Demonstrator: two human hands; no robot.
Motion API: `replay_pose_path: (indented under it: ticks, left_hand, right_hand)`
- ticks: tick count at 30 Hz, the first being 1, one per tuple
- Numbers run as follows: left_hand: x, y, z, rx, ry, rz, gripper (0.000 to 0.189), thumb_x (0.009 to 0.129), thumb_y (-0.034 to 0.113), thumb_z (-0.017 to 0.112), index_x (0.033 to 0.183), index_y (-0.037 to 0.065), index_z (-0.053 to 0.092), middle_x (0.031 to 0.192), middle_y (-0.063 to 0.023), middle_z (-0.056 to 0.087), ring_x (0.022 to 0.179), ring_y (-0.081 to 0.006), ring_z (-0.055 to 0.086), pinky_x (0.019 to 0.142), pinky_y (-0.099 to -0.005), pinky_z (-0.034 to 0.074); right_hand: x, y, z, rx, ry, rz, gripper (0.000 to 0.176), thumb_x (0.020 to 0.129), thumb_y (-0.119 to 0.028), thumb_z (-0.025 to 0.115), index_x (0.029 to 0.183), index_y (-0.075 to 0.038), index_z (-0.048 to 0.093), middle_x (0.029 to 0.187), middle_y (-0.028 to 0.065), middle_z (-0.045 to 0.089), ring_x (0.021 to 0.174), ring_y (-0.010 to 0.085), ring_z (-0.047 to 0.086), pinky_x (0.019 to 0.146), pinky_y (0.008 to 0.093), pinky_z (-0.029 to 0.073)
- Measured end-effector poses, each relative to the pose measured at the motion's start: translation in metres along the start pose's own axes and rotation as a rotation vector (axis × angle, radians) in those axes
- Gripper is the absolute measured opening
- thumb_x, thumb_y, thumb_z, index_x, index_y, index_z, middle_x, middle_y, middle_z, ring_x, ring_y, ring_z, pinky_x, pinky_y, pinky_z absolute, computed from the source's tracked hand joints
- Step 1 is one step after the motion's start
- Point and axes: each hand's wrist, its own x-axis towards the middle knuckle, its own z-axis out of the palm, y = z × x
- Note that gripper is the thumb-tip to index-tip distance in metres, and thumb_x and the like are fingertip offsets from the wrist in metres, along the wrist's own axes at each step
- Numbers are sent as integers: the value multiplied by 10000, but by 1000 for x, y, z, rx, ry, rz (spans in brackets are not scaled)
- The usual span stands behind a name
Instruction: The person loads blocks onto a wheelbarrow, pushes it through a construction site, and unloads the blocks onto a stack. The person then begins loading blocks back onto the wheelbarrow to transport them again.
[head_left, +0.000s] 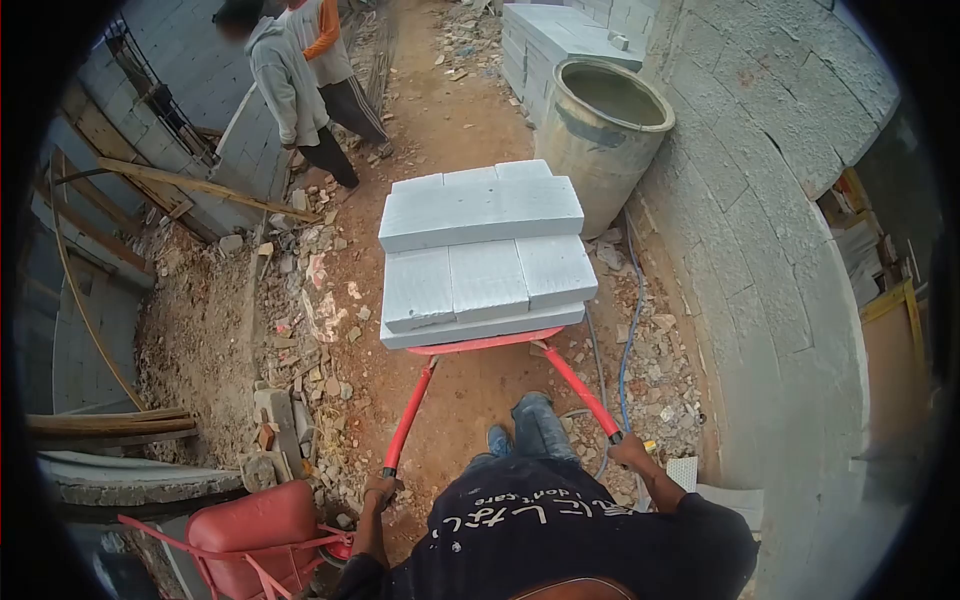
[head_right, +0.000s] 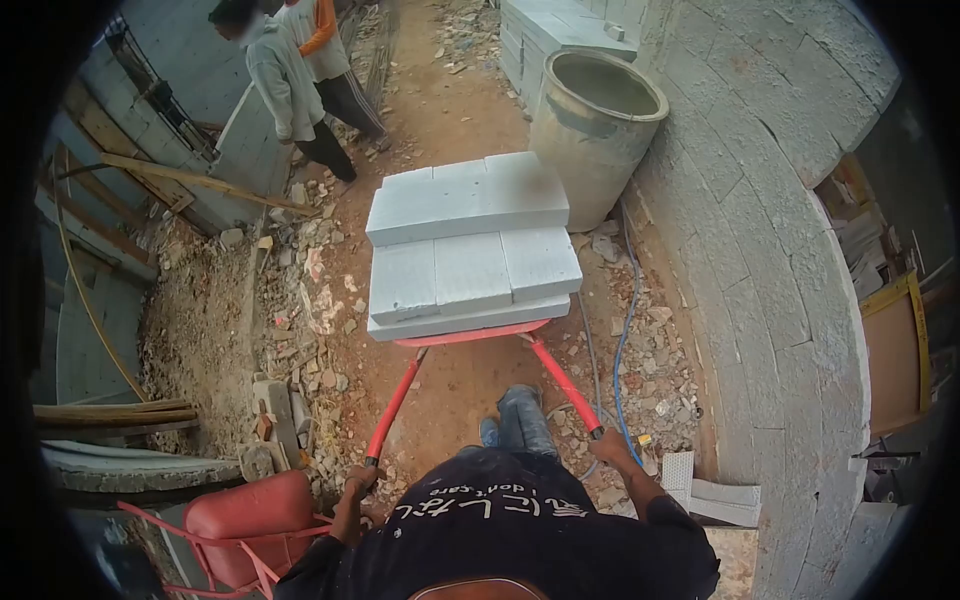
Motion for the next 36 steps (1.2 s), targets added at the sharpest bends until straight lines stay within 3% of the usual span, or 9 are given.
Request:
replay_pose_path:
  ticks: [1,5,10,14,18,22,25,31,36]
  left_hand:
    - [14,29,-4,0,2,-1,175,606,108,735,645,30,583,538,-69,553,414,-184,518,391,-341,389]
    - [78,152,-44,-82,-24,-60,193,638,95,723,674,20,549,535,-67,528,403,-186,497,396,-338,391]
    - [148,317,-71,-61,4,-11,204,634,85,730,686,21,543,542,-77,523,393,-194,490,379,-342,399]
    - [149,432,-122,2,-22,-47,215,632,116,732,677,43,535,549,-67,515,418,-187,495,395,-343,403]
    - [212,548,-144,-37,-60,-46,210,630,113,726,688,50,534,558,-65,515,418,-186,494,394,-336,392]
    - [293,620,-149,-60,-43,19,188,651,97,693,690,41,519,545,-68,503,400,-195,476,376,-348,371]
    - [311,721,-151,-99,-55,-5,179,655,92,687,695,34,522,542,-72,508,399,-196,481,373,-344,376]
    - [378,836,-148,-151,-133,9,161,667,87,677,689,28,528,544,-72,516,402,-191,491,385,-338,388]
    - [434,918,-155,-207,-196,5,172,703,102,679,763,31,534,562,-65,514,408,-181,486,389,-338,385]
  right_hand:
    - [29,-12,-9,-31,54,-44,314,633,-165,687,784,97,604,680,181,642,567,261,650,495,352,497]
    - [85,-140,-73,69,-57,55,321,638,-183,685,819,74,617,758,200,654,663,275,672,578,372,517]
    - [198,-252,-122,-65,95,-97,451,754,-423,662,868,13,651,804,218,671,776,321,682,643,396,518]
    - [256,-354,-195,59,-15,1,382,700,-296,728,823,52,632,705,179,656,639,274,674,556,362,512]
    - [343,-449,-235,101,-21,19,327,688,-240,718,834,41,636,691,148,655,598,222,660,525,332,510]
    - [433,-495,-234,71,-32,61,342,660,-219,730,853,44,627,712,133,654,572,215,641,504,323,496]
    - [496,-550,-277,9,31,35,331,639,-225,738,783,49,622,672,128,637,547,210,628,493,316,483]
    - [619,-631,-336,25,2,24,299,637,-213,729,759,38,623,678,148,637,576,224,637,487,343,481]
    - [722,-670,-348,-137,61,-98,378,627,-230,724,833,72,626,740,203,658,668,274,672,593,376,530]
